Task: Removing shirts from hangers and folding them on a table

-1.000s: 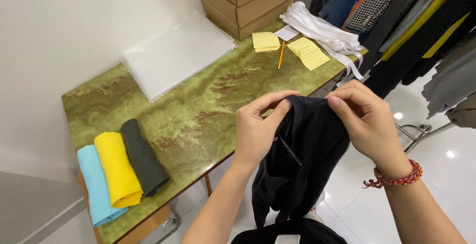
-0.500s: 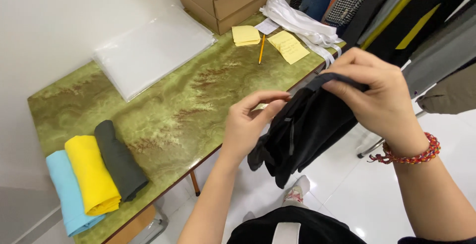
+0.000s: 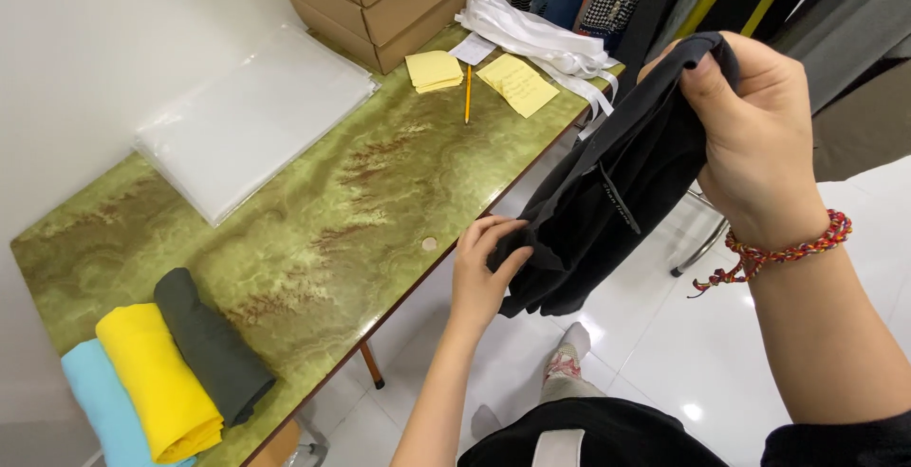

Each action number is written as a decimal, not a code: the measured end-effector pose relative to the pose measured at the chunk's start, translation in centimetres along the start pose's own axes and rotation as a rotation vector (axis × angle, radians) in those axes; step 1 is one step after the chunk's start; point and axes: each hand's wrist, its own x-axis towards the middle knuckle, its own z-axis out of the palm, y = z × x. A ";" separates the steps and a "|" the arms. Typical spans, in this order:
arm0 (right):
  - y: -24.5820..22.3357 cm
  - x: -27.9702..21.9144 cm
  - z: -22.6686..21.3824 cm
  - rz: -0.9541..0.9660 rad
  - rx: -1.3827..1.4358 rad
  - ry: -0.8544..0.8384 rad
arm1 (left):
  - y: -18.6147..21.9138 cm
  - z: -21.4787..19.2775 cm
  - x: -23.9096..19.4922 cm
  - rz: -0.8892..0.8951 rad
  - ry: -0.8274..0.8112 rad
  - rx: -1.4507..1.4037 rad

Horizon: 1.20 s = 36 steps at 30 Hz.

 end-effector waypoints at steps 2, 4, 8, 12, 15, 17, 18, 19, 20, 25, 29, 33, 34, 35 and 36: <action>0.1 0.1 0.2 0.001 0.001 -0.005 | 0.6 0.3 0.3 0.042 -0.002 -0.002; 0.3 0.2 0.2 -0.001 0.004 -0.012 | 0.9 0.4 0.5 0.085 -0.003 -0.003; 0.3 0.2 -1.1 -0.061 -0.130 0.002 | -0.5 -0.4 0.5 0.001 0.041 -0.133; 1.4 0.0 -4.7 0.008 -0.267 -0.021 | -1.3 -2.1 0.3 -0.179 0.141 -0.213; 2.2 -1.0 -7.5 0.097 -0.480 0.018 | -1.0 -3.9 0.6 -0.179 0.188 -0.119; 3.2 -1.1 -9.8 0.088 -0.546 -0.031 | -2.0 -5.8 1.0 -0.119 0.162 -0.133; 3.7 -1.1 -11.1 0.073 -0.614 -0.077 | -2.4 -6.6 1.4 -0.052 0.136 -0.150; 3.8 -1.6 -11.6 0.078 -0.616 -0.075 | -1.7 -7.7 1.3 -0.055 0.132 -0.153; 3.9 -2.0 -12.1 0.113 -0.616 -0.070 | -1.1 -8.8 1.4 -0.114 0.045 -0.167; 7.1 -3.9 -16.1 0.249 -0.537 -0.101 | 3.9 -11.8 2.2 -0.347 -0.216 -0.097; 8.1 -5.7 -19.5 0.341 -0.317 -0.208 | 6.5 -13.0 2.2 -0.323 -0.498 -0.038; 7.4 -6.6 -21.3 0.312 -0.088 -0.379 | 6.4 -13.0 2.2 -0.286 -0.631 -0.261; 7.5 -6.4 -19.7 0.307 -0.092 -0.374 | 6.1 -11.8 2.6 -0.279 -0.635 -0.261; 7.7 -6.2 -18.2 0.417 0.000 -0.294 | 5.8 -10.5 3.1 -0.258 -0.477 -0.287; 7.9 -5.9 -16.6 0.525 0.096 -0.217 | 5.6 -9.3 3.5 -0.238 -0.315 -0.310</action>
